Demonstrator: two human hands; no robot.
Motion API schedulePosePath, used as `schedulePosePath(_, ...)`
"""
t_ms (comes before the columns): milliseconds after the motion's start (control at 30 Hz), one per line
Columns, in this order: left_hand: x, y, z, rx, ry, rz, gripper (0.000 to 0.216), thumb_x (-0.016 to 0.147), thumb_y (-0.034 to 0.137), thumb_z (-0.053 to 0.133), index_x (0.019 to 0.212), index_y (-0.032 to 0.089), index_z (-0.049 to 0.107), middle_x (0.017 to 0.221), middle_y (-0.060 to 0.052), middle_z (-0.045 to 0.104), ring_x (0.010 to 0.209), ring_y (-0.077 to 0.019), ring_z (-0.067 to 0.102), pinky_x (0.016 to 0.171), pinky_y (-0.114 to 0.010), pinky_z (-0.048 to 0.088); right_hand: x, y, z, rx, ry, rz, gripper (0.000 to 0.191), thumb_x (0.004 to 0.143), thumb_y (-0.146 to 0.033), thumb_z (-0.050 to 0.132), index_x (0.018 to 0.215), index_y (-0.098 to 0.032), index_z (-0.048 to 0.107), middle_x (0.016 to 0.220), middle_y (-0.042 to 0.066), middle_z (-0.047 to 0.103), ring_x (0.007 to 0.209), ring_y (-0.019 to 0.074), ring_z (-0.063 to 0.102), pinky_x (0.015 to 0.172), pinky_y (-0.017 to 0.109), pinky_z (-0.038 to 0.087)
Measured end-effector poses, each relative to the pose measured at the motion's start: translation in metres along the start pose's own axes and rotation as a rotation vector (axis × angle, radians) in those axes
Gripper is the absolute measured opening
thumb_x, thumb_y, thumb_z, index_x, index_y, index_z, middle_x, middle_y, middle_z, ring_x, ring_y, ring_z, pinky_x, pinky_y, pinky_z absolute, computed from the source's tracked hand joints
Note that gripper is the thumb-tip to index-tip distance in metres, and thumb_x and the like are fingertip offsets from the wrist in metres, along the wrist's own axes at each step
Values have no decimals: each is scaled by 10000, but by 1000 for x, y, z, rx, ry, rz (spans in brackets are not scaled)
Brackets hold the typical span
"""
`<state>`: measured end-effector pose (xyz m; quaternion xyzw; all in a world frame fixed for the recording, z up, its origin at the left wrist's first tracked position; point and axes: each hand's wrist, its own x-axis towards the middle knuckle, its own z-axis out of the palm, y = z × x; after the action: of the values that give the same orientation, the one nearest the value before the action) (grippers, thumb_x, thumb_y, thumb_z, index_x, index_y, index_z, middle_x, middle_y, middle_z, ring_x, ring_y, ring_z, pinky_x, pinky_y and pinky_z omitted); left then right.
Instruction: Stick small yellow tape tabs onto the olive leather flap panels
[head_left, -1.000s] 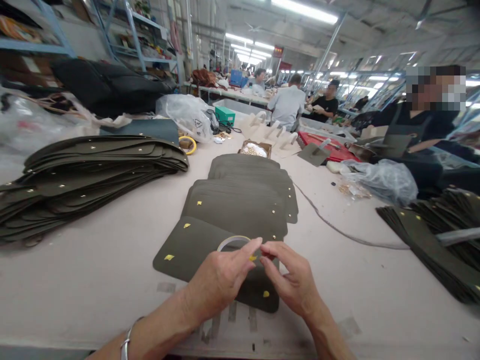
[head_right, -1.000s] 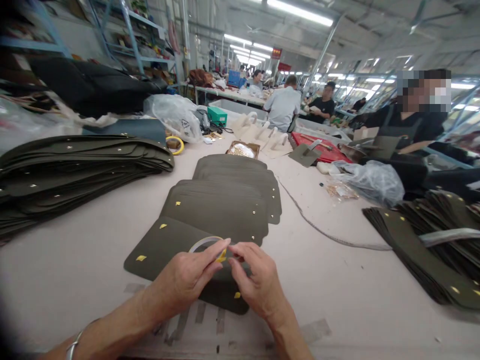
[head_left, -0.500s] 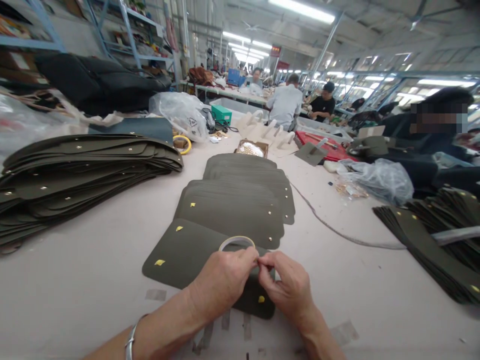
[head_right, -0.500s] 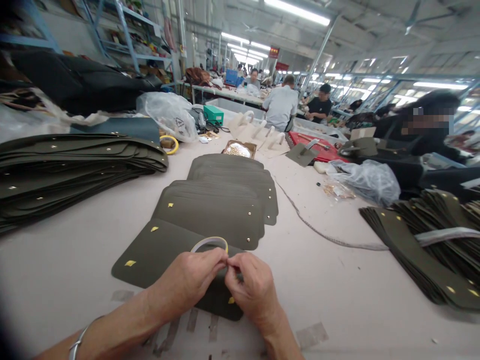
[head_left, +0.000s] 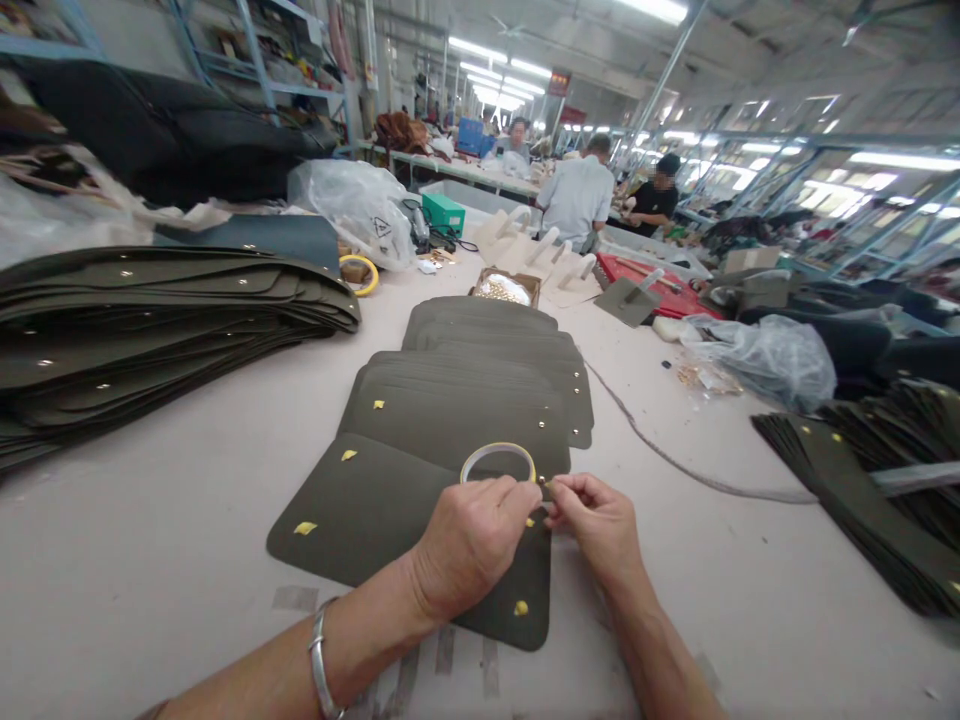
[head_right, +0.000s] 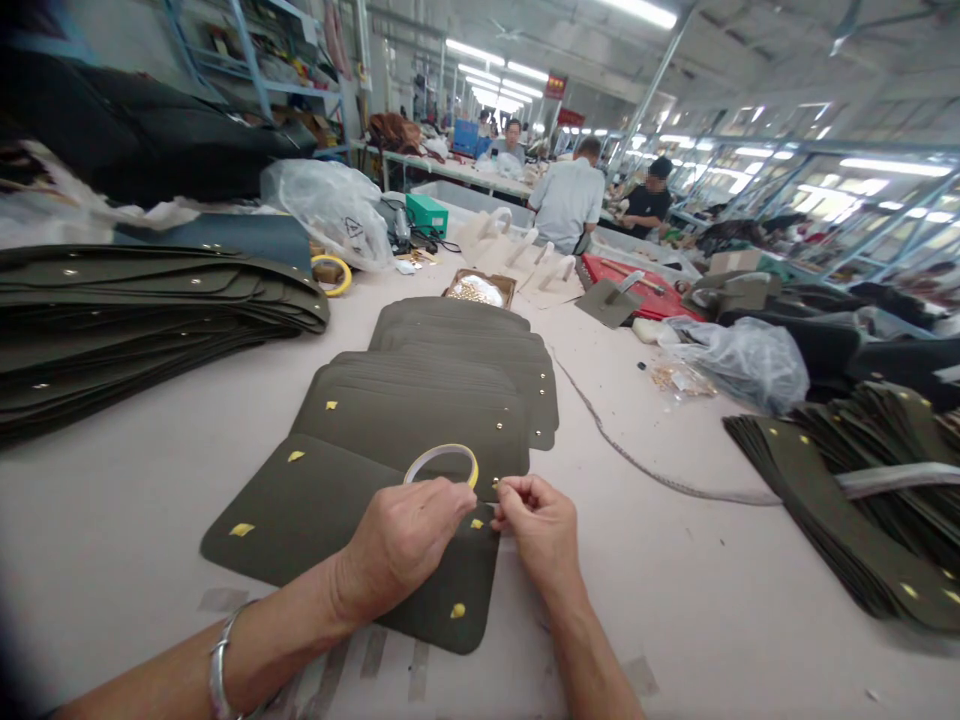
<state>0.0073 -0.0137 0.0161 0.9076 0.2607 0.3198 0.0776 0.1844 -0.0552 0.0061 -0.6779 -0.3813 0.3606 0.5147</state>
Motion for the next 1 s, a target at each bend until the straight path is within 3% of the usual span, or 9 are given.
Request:
schedulePosePath(167, 0, -6, 7, 169, -285, -45, 131, 936, 160, 433, 845, 171, 526, 831, -38, 575, 770, -189, 536, 634, -295, 480, 15, 11, -14, -55, -77, 56, 401, 671, -488, 745, 815, -116, 701, 603, 36, 678, 488, 142, 621, 510, 260, 540)
schedulePosePath(267, 0, -6, 11, 184, -349, -43, 116, 931, 183, 451, 850, 170, 532, 865, -49, 566, 808, -214, 523, 647, -328, 493, 17, 13, -10, -147, -97, 33, 382, 703, -488, 717, 815, -123, 698, 594, 28, 667, 479, 133, 598, 493, 249, 515)
schedulePosePath(567, -3, -9, 15, 148, -328, -52, 90, 920, 203, 487, 848, 174, 533, 869, -44, 552, 818, -222, 495, 671, -343, 484, 25, 4, 1, -679, -98, -216, 214, 801, -370, 568, 728, -198, 672, 576, 11, 663, 472, 157, 590, 507, 270, 455)
schedulePosePath(733, -5, -15, 12, 173, -306, -134, 97, 930, 203, 467, 880, 181, 548, 897, -54, 553, 852, -234, 484, 734, -380, 467, 24, 3, -4, -722, -34, -253, 232, 801, -379, 595, 941, -195, 593, 533, -36, 623, 486, 167, 599, 544, 277, 455)
schedulePosePath(900, -6, -17, 10, 186, -287, -142, 88, 920, 202, 479, 877, 187, 555, 907, -57, 548, 869, -245, 472, 757, -397, 444, 9, 12, -14, -745, -67, -474, 210, 911, -353, 484, 870, -196, 618, 802, 41, 690, 695, 162, 643, 677, 275, 477)
schedulePosePath(1000, -5, -15, 10, 199, -274, -153, 82, 909, 183, 479, 880, 191, 555, 901, -58, 544, 873, -247, 468, 767, -399, 430, 5, 18, -12, -846, -71, -586, 228, 929, -306, 458, 889, -186, 648, 857, 62, 691, 776, 175, 648, 735, 283, 468)
